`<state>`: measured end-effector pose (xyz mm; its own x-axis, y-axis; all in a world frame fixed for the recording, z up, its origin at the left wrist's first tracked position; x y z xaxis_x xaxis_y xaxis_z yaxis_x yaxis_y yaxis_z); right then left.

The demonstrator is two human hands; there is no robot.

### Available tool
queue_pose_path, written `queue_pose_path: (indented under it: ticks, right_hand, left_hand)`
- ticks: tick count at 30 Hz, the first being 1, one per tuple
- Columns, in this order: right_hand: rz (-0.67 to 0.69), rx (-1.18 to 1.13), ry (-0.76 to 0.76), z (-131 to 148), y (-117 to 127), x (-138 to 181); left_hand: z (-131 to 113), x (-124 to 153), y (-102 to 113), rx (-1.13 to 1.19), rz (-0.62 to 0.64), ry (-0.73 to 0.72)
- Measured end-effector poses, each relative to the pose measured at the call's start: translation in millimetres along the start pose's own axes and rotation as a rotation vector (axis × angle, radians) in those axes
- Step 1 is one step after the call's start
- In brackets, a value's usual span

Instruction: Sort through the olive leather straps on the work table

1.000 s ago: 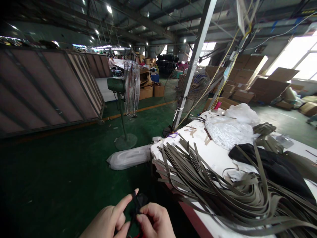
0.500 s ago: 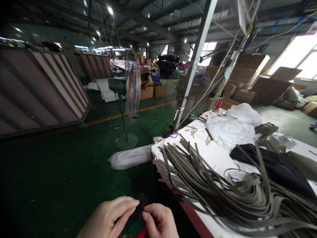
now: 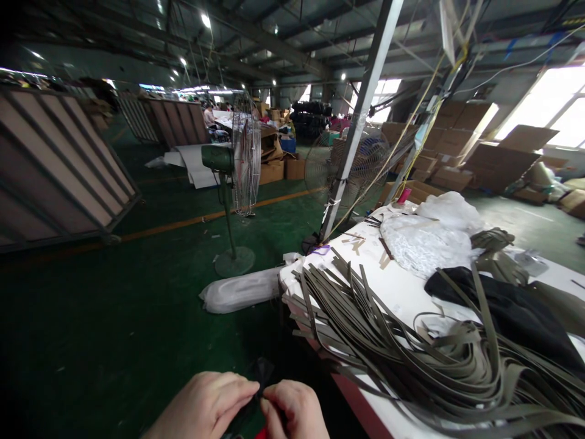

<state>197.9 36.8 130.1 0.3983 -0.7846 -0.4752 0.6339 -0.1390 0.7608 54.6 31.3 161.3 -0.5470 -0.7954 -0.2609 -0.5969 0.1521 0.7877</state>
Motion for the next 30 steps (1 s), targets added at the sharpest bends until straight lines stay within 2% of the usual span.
queue_pose_path:
  ticks: [6,15,19,22,24,27,30]
  right_hand:
    - [-0.078,0.073,0.057,8.5,8.2,-4.8]
    - [-0.229,0.247,0.244,20.9,14.0,-6.5]
    - [-0.255,0.270,0.138,14.2,22.3,-6.3]
    - [-0.388,0.348,0.090,17.3,30.9,-3.7]
    - [-0.454,0.303,0.104,21.7,31.9,-3.0]
    - [-0.431,0.253,0.118,24.1,25.4,-5.1]
    - [-0.354,0.286,0.143,22.8,19.6,-6.0]
  left_hand:
    - [0.5,1.4,-1.5,0.023,-0.049,0.004]
    - [4.2,5.6,-2.6,0.142,-0.296,0.120]
    - [1.9,5.3,-1.2,0.081,-0.353,0.144]
    - [-0.5,8.0,-6.7,-0.018,-0.337,0.153]
    - [-0.7,10.2,-11.4,-0.054,-0.332,0.160]
    - [-0.1,12.1,-15.4,-0.081,-0.347,0.168]
    - [-0.2,11.4,-17.5,-0.070,-0.330,0.176]
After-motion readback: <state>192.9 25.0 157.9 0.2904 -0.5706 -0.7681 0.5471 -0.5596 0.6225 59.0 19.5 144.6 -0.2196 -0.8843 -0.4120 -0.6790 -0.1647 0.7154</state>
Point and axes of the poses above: each hand's wrist, its own x-axis away from the middle knuckle, its own y-axis out of the back of the hand, z = x × y, the point moved 6 cm from there along -x, towards the middle knuckle, and after that the axes turned 15 degrees about x, right-handed, at the moved point
